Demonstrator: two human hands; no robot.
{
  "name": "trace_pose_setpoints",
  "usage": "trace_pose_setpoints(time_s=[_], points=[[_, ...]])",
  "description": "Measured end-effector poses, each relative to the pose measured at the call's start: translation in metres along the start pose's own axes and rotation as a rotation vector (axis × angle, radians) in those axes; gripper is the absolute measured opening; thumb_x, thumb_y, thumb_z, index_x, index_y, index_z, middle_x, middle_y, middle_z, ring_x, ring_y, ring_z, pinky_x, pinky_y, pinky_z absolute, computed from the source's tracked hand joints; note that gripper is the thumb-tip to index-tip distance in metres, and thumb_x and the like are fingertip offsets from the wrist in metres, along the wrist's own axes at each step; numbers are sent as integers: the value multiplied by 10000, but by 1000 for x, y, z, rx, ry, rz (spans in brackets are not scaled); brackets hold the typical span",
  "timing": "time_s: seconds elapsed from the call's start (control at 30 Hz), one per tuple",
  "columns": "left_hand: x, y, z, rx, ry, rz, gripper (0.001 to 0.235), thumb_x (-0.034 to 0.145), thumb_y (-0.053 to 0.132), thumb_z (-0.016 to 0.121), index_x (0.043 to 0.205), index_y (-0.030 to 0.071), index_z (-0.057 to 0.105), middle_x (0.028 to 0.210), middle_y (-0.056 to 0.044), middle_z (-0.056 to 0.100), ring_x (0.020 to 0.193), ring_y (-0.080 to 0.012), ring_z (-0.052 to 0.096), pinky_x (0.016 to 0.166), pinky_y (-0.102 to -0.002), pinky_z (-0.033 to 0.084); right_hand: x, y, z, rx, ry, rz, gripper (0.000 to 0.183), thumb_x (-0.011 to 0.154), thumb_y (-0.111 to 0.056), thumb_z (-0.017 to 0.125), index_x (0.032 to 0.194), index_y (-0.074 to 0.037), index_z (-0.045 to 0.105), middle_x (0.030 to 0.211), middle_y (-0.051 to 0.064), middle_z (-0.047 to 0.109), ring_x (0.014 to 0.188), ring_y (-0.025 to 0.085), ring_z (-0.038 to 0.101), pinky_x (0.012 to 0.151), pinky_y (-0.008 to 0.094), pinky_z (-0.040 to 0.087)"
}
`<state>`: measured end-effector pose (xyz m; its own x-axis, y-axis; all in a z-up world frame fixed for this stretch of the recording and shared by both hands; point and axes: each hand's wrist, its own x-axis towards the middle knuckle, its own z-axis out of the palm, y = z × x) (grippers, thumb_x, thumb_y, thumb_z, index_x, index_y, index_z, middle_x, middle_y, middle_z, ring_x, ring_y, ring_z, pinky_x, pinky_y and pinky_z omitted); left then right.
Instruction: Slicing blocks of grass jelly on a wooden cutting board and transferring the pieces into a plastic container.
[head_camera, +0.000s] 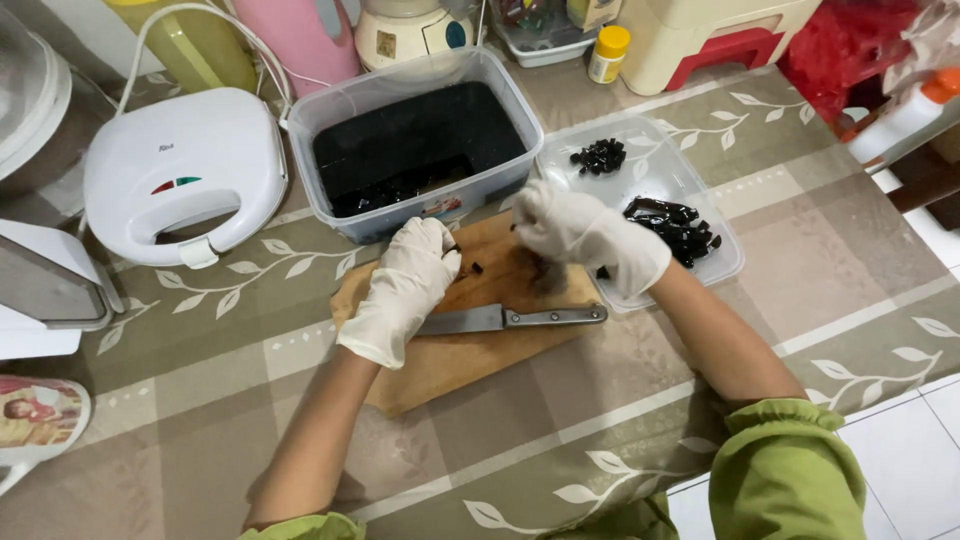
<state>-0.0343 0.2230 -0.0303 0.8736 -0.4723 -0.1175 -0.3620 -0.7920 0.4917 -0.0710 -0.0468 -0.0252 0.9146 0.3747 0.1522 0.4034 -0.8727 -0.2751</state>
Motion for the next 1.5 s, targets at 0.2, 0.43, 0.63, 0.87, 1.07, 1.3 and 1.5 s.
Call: trace_pose_setpoints(time_s=[0.2,0.43,0.63,0.87,1.07,1.3,1.5], points=[[-2,39,0,-45,-43,119,175,903,343,665,980,196,612,1014,-79,632,1090,-295,674,919,-409,581,-25,25,-104,157,33,440,257,927,-309,574,1010,-67,605,1065,220,605,1115,464,609,924,541,515],[22,91,29,-81,-101,247,185,893,326,682,980,168,641,996,-108,651,1063,-310,692,901,-407,592,-32,109,-75,87,57,636,252,921,-369,611,1005,-136,661,1085,150,662,1125,358,648,934,485,539],[120,139,101,29,-55,250,179,791,410,729,866,249,748,923,-9,754,985,-218,756,825,-350,632,-32,112,-73,79,56,683,351,970,-399,587,1055,-69,673,1148,199,660,1149,389,638,973,519,525],[214,176,135,-15,27,227,201,841,370,709,935,193,722,929,-87,760,974,-295,768,847,-418,638,-38,128,-77,117,178,651,298,1000,-418,602,1083,-148,699,1177,141,658,1170,364,627,971,505,529],[173,205,64,2,22,150,251,868,261,704,1022,65,728,1019,-165,769,1047,-343,744,893,-460,620,-43,111,-91,142,217,569,230,981,-295,606,1056,-106,714,1134,192,651,1119,420,636,928,527,532],[148,198,53,107,79,279,269,875,284,737,1042,73,722,1039,-151,739,1069,-353,730,887,-494,609,-52,105,-100,139,198,549,245,980,-270,588,1076,-90,723,1089,219,644,1089,443,638,897,532,533],[105,138,59,79,68,559,260,961,463,615,1046,217,601,1013,-55,619,1043,-267,702,892,-381,607,-63,86,-114,166,154,539,247,997,-234,586,1152,-112,735,1133,210,657,1118,411,642,924,501,528]])
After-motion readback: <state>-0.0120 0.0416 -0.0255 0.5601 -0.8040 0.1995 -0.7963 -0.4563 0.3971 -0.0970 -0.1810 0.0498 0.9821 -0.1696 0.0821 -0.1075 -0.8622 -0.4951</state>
